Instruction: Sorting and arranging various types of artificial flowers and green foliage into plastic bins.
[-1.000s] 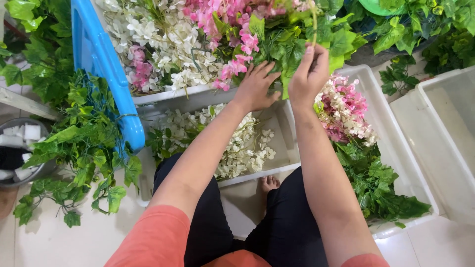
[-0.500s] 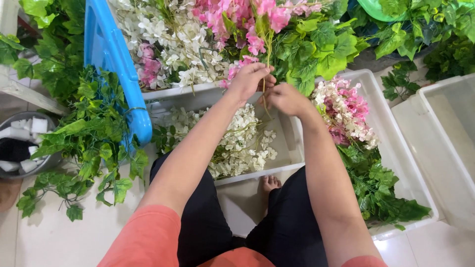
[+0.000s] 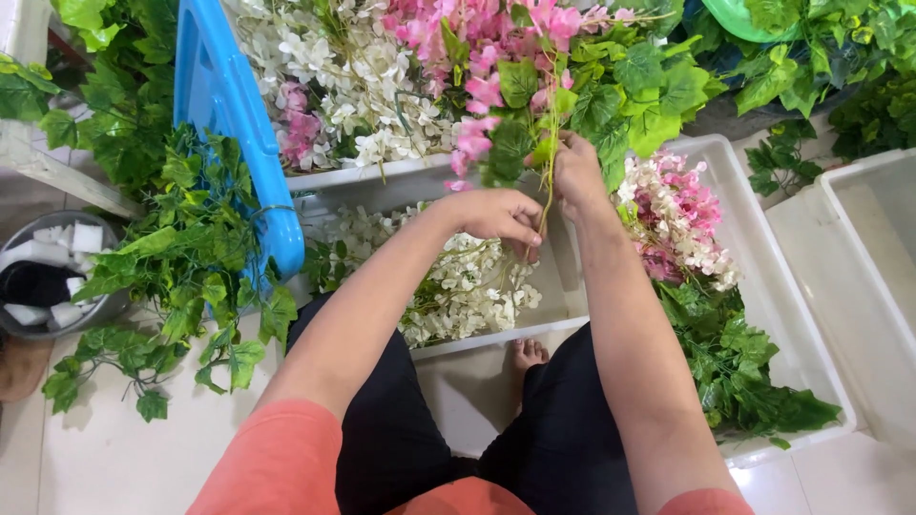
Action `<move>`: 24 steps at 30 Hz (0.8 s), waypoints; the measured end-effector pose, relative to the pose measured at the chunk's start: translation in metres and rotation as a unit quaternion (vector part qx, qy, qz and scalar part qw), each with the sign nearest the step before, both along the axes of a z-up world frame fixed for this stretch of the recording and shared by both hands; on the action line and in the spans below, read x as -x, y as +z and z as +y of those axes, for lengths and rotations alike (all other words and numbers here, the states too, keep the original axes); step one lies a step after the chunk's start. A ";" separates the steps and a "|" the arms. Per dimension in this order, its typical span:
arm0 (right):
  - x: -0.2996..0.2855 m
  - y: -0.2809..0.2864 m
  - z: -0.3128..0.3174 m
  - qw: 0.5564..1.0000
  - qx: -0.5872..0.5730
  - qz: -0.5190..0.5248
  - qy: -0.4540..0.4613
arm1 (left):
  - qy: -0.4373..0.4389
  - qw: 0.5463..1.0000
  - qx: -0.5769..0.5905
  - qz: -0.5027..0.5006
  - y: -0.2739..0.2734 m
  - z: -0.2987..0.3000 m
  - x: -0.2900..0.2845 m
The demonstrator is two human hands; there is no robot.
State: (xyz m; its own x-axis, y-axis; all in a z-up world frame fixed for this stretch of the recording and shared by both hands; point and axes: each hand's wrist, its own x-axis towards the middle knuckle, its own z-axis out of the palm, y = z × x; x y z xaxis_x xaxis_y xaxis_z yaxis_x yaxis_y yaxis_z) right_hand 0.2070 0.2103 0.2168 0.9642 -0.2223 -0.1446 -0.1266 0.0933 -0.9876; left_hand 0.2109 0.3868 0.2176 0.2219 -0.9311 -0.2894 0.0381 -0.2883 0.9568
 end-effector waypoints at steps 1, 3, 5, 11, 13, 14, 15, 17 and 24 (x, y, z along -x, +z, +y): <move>0.001 -0.002 0.000 1.000 0.000 0.001 -0.001 | -0.001 1.000 0.000 0.001 0.003 0.003 -0.003; 0.001 -0.006 0.000 0.995 0.006 -0.098 0.007 | 0.045 0.998 -0.043 -0.019 0.009 0.009 -0.009; 0.009 0.007 0.005 0.988 0.038 -0.145 0.021 | 0.094 0.994 -0.046 -0.025 -0.003 0.008 -0.023; 0.011 0.018 0.009 0.973 0.166 -0.156 0.033 | 0.337 0.932 0.065 0.114 -0.015 0.000 -0.034; 0.016 0.026 0.017 0.962 0.226 -0.149 0.034 | 0.393 0.889 0.111 0.205 -0.005 -0.001 -0.028; 0.019 0.032 0.022 0.936 0.331 -0.110 0.040 | 0.433 0.872 0.126 0.190 -0.003 -0.001 -0.027; 0.023 0.038 0.028 0.899 0.431 -0.069 0.045 | 0.472 0.852 0.141 0.176 -0.002 -0.001 -0.026; 0.021 0.023 0.025 0.867 0.487 -0.068 0.086 | 0.485 0.841 0.162 0.178 -0.038 -0.007 -0.047; 0.038 0.055 0.030 0.840 0.492 -0.088 0.211 | 0.565 0.807 0.152 0.082 -0.039 0.000 -0.049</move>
